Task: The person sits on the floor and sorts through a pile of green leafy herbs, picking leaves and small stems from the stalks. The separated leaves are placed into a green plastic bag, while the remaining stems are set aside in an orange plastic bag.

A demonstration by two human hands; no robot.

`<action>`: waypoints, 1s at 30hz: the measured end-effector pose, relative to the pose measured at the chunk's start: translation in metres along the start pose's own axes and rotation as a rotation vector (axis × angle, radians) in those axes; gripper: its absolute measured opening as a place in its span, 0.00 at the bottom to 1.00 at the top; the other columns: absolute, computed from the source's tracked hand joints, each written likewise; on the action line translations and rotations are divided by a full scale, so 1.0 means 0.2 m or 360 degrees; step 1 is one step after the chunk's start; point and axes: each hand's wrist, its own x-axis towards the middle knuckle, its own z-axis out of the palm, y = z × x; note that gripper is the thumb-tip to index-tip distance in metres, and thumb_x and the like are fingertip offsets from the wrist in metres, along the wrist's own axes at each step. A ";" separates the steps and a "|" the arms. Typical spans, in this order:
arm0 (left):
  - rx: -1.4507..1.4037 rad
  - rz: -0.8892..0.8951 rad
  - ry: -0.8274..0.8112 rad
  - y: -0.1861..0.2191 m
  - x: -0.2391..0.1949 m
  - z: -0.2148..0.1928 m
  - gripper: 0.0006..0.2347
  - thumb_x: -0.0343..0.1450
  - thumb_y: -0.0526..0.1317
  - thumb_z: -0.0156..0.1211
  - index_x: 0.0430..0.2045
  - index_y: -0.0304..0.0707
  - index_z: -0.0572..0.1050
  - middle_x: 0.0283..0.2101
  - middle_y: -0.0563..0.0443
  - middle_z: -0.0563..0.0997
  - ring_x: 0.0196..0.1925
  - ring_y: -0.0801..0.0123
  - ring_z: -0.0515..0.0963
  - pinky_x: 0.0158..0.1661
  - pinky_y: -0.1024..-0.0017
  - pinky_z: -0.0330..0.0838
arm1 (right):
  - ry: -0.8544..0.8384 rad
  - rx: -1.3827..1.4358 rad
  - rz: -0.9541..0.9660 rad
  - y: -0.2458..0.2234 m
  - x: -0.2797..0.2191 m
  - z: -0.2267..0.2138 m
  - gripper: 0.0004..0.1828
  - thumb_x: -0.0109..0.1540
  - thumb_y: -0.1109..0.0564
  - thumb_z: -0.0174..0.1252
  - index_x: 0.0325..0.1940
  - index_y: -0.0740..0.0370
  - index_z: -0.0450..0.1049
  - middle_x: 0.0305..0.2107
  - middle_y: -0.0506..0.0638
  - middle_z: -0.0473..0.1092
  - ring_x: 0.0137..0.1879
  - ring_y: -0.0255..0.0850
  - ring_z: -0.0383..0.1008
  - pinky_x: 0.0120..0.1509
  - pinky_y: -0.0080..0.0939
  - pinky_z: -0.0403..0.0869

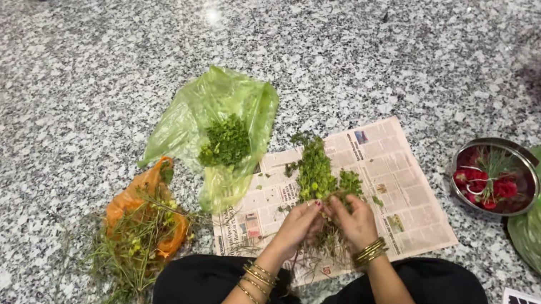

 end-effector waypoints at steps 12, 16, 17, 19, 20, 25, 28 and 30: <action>0.0478 0.0340 0.0465 -0.07 0.06 -0.02 0.11 0.75 0.41 0.55 0.26 0.35 0.78 0.16 0.59 0.70 0.16 0.81 0.63 0.18 0.76 0.55 | 0.0210 -0.0989 -0.0885 -0.01 -0.08 0.05 0.09 0.62 0.51 0.61 0.33 0.58 0.81 0.27 0.49 0.77 0.33 0.40 0.77 0.39 0.42 0.73; 0.1109 0.0830 0.0771 -0.04 0.02 0.05 0.10 0.74 0.39 0.57 0.27 0.31 0.79 0.16 0.52 0.73 0.16 0.76 0.69 0.21 0.70 0.63 | 0.0373 -0.1148 -0.0789 -0.02 -0.10 0.08 0.13 0.61 0.49 0.65 0.32 0.61 0.80 0.24 0.54 0.75 0.27 0.43 0.73 0.37 0.45 0.70; 0.1227 0.0902 0.0844 -0.03 0.00 0.06 0.10 0.73 0.39 0.57 0.27 0.31 0.79 0.16 0.51 0.73 0.15 0.74 0.71 0.21 0.69 0.65 | 0.0374 -0.1121 -0.0652 -0.02 -0.10 0.08 0.13 0.61 0.48 0.64 0.33 0.61 0.80 0.23 0.55 0.76 0.25 0.43 0.72 0.34 0.45 0.70; 0.1301 0.0915 0.0813 0.00 -0.01 0.08 0.10 0.74 0.39 0.55 0.25 0.33 0.79 0.14 0.51 0.73 0.14 0.75 0.70 0.24 0.72 0.65 | 0.0354 -0.1009 -0.0604 0.00 -0.10 0.09 0.12 0.62 0.49 0.62 0.34 0.60 0.79 0.22 0.53 0.75 0.22 0.40 0.70 0.30 0.44 0.69; 0.1337 0.0919 0.0797 0.00 -0.02 0.08 0.10 0.74 0.39 0.55 0.24 0.34 0.78 0.13 0.52 0.73 0.13 0.75 0.70 0.25 0.73 0.65 | 0.0334 -0.0925 -0.0691 0.03 -0.10 0.10 0.11 0.62 0.50 0.61 0.35 0.61 0.78 0.22 0.51 0.75 0.22 0.38 0.69 0.29 0.42 0.69; 0.0707 0.0572 0.0501 -0.03 0.02 0.05 0.13 0.77 0.39 0.48 0.21 0.38 0.73 0.19 0.57 0.74 0.20 0.78 0.70 0.24 0.78 0.64 | -0.0212 0.0448 -0.0080 0.18 -0.01 0.07 0.08 0.67 0.54 0.57 0.35 0.59 0.69 0.22 0.45 0.68 0.21 0.30 0.61 0.22 0.30 0.60; 0.0418 0.0507 0.0363 -0.04 0.02 0.02 0.12 0.78 0.39 0.48 0.23 0.39 0.71 0.20 0.59 0.72 0.21 0.80 0.68 0.24 0.79 0.62 | -0.0417 0.0852 0.0096 0.17 0.00 0.04 0.09 0.68 0.56 0.54 0.34 0.58 0.66 0.24 0.44 0.68 0.23 0.30 0.64 0.23 0.28 0.63; 0.0399 0.0494 0.0336 -0.04 0.02 0.02 0.12 0.77 0.38 0.49 0.22 0.37 0.72 0.21 0.58 0.73 0.21 0.79 0.69 0.24 0.78 0.63 | -0.0394 0.0910 0.0153 0.13 -0.04 0.05 0.05 0.68 0.57 0.52 0.37 0.59 0.69 0.23 0.44 0.67 0.23 0.31 0.65 0.23 0.29 0.64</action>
